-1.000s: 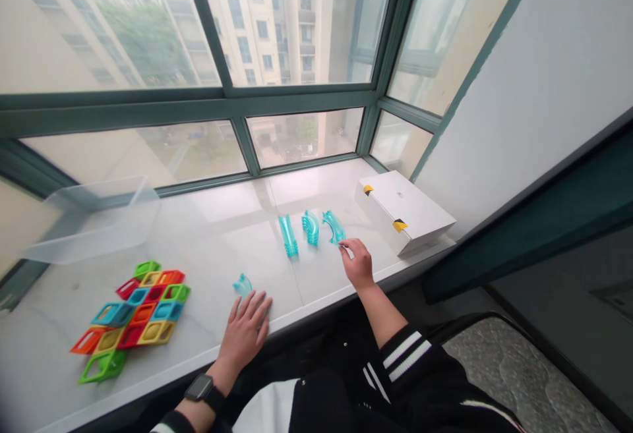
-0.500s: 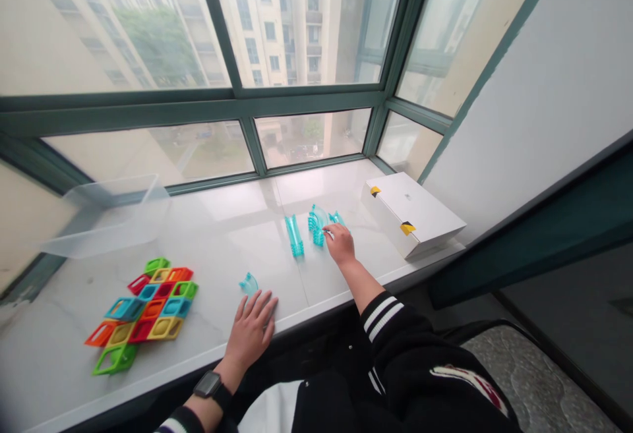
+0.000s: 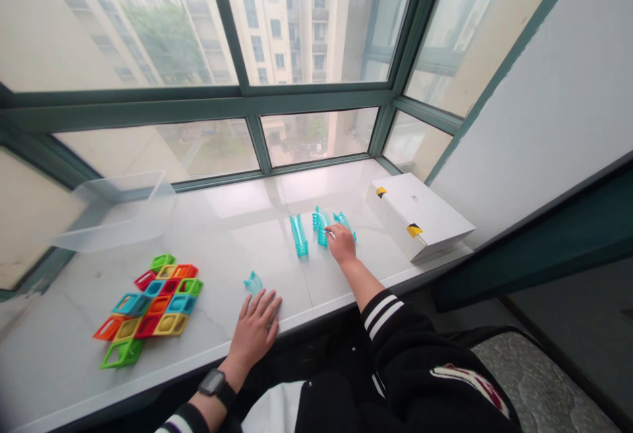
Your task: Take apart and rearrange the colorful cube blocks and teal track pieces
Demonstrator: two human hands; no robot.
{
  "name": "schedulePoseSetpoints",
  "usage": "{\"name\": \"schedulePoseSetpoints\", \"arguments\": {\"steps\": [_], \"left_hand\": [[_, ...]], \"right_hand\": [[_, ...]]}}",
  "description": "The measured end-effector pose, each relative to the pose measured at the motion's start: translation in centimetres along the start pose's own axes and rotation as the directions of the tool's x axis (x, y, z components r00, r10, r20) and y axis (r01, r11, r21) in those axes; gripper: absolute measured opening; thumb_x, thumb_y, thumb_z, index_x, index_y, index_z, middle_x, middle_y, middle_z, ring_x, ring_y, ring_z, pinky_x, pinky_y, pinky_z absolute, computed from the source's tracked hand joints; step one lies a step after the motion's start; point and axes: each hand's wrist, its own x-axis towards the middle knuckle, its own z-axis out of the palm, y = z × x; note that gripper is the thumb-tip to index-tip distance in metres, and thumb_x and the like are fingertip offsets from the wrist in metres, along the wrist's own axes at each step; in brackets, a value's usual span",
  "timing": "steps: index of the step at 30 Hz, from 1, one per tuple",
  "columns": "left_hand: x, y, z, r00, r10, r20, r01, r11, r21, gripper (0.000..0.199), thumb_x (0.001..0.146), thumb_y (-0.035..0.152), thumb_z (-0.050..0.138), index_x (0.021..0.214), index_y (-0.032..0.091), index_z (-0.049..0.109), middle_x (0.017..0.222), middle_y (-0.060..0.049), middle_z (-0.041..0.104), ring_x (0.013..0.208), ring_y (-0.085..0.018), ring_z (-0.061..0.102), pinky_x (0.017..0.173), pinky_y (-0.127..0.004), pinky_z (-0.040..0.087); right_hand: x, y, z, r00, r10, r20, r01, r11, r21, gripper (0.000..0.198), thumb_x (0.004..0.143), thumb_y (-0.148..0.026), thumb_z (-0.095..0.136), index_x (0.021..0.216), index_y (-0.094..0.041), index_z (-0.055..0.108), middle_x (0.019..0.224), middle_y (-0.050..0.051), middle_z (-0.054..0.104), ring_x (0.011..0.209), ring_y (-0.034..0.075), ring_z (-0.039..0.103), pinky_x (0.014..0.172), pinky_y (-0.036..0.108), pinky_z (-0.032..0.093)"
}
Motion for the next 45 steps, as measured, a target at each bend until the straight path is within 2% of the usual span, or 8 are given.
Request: {"name": "schedulePoseSetpoints", "arguments": {"steps": [18, 25, 34, 45], "left_hand": [[0.2, 0.2, -0.4, 1.000, 0.001, 0.007, -0.001, 1.000, 0.018, 0.050, 0.097, 0.024, 0.054, 0.146, 0.026, 0.063, 0.157, -0.007, 0.058, 0.151, -0.034, 0.045, 0.129, -0.058, 0.025], [0.4, 0.9, -0.8, 0.999, -0.048, -0.011, 0.048, 0.999, -0.024, 0.046, 0.096, 0.025, 0.055, 0.140, 0.024, 0.067, 0.154, -0.006, 0.062, 0.149, -0.033, 0.046, 0.130, -0.055, 0.021], [0.5, 1.0, -1.0, 0.999, -0.054, -0.003, 0.054, 0.998, -0.032, 0.045, 0.096, 0.026, 0.055, 0.140, 0.025, 0.068, 0.153, -0.006, 0.062, 0.149, -0.033, 0.047, 0.130, -0.054, 0.021], [0.5, 1.0, -1.1, 0.998, -0.059, -0.024, 0.058, 0.997, -0.053, 0.046, 0.094, 0.025, 0.058, 0.140, 0.026, 0.068, 0.152, -0.007, 0.063, 0.149, -0.033, 0.048, 0.130, -0.054, 0.023]], "right_hand": [[-0.1, 0.1, -0.3, 1.000, 0.009, 0.018, -0.010, 1.000, 0.024, 0.017, 0.095, -0.020, 0.063, 0.098, -0.025, 0.079, 0.103, 0.007, 0.078, 0.089, 0.024, 0.069, 0.089, 0.039, 0.053], [-0.1, 0.1, -0.3, 1.000, 0.022, 0.020, -0.023, 0.999, 0.038, 0.016, 0.094, -0.020, 0.064, 0.099, -0.025, 0.079, 0.101, 0.005, 0.078, 0.086, 0.022, 0.068, 0.088, 0.037, 0.053], [-0.1, -0.1, -0.6, 0.998, 0.037, 0.046, -0.039, 0.998, 0.046, 0.016, 0.094, -0.018, 0.065, 0.099, -0.024, 0.078, 0.103, 0.006, 0.078, 0.084, 0.022, 0.069, 0.089, 0.037, 0.053], [-0.4, 0.6, -0.2, 0.998, 0.040, 0.058, -0.042, 0.998, 0.037, 0.033, 0.092, -0.018, 0.062, 0.121, -0.026, 0.074, 0.107, 0.006, 0.074, 0.085, 0.020, 0.069, 0.087, 0.037, 0.056]]}}
